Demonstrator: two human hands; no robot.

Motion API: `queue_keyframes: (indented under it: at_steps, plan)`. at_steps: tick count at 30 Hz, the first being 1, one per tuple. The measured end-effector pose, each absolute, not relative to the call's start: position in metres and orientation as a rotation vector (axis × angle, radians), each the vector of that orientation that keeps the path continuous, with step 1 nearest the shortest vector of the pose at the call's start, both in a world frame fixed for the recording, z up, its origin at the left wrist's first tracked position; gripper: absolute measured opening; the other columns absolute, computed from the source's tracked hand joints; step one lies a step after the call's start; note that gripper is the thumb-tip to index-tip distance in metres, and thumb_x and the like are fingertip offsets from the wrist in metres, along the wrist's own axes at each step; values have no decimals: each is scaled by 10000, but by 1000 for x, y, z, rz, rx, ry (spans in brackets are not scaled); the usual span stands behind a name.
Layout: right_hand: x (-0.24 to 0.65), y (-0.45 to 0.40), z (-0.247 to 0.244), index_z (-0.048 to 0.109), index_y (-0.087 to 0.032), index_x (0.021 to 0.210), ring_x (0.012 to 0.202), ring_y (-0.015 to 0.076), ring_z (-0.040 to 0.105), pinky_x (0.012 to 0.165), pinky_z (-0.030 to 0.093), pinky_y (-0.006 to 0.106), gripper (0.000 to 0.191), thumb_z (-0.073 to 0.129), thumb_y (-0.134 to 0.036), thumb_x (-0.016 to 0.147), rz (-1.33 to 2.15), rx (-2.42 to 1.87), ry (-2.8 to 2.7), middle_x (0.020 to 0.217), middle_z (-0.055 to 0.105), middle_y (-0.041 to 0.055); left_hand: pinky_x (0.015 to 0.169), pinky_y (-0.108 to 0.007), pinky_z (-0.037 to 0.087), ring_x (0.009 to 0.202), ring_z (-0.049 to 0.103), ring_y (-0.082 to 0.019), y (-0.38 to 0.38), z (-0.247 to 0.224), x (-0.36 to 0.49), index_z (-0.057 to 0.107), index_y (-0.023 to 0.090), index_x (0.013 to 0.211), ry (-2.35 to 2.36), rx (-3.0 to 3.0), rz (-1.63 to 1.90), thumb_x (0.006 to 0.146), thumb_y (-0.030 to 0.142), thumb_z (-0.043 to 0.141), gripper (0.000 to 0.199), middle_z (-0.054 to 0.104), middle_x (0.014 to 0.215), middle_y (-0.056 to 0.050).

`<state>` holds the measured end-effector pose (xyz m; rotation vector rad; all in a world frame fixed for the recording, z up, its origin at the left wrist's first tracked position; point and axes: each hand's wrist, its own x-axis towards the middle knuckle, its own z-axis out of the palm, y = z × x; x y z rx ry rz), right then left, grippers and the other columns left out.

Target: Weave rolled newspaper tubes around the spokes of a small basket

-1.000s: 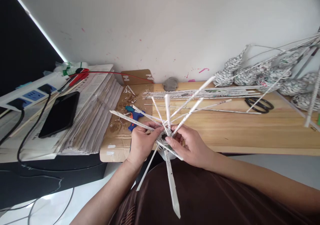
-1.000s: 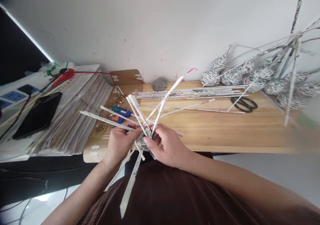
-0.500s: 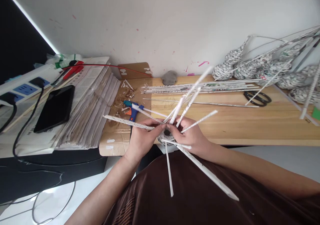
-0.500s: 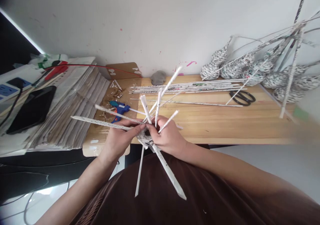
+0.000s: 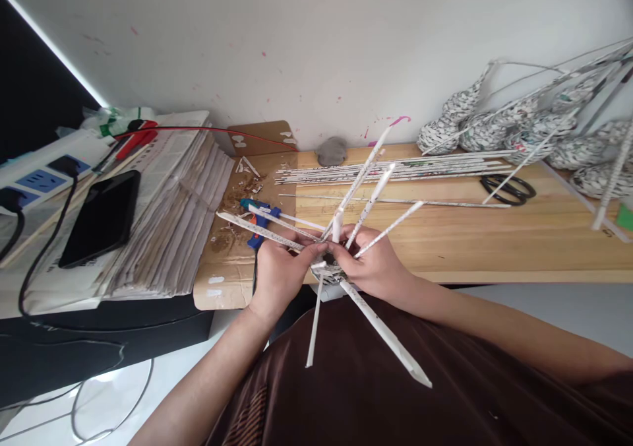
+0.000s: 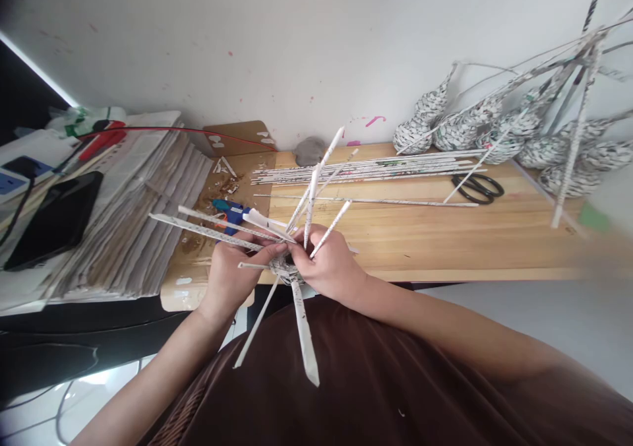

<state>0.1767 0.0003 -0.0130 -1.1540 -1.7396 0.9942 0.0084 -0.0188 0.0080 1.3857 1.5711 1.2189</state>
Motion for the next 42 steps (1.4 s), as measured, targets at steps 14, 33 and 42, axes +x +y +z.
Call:
queue_keyframes:
  at_steps: [14, 33, 42]
  plan:
    - [180, 0, -10, 551, -206, 849, 623, 139, 599, 601, 476, 269, 109, 645, -258, 834, 996, -1137, -1704, 734, 652, -1, 635, -259, 558, 659, 710, -172, -9, 2, 5, 755, 170, 773, 1445, 1421, 1167, 728, 247, 803, 102, 768, 726, -21]
    - [178, 6, -9, 583, -217, 957, 628, 129, 605, 620, 467, 252, 77, 602, -257, 895, 1029, -1104, -1826, 740, 649, -22, 619, -257, 481, 646, 653, -167, -9, 7, -1, 745, 172, 750, 1552, 1475, 1045, 782, 344, 723, 176, 740, 693, -27]
    - [176, 15, -1, 576, -221, 989, 606, 136, 612, 588, 455, 247, 118, 597, -264, 881, 1112, -1187, -1804, 734, 684, -19, 615, -252, 482, 596, 586, -147, -7, -9, 1, 670, 185, 682, 1517, 1377, 1115, 806, 419, 727, 270, 646, 612, 1]
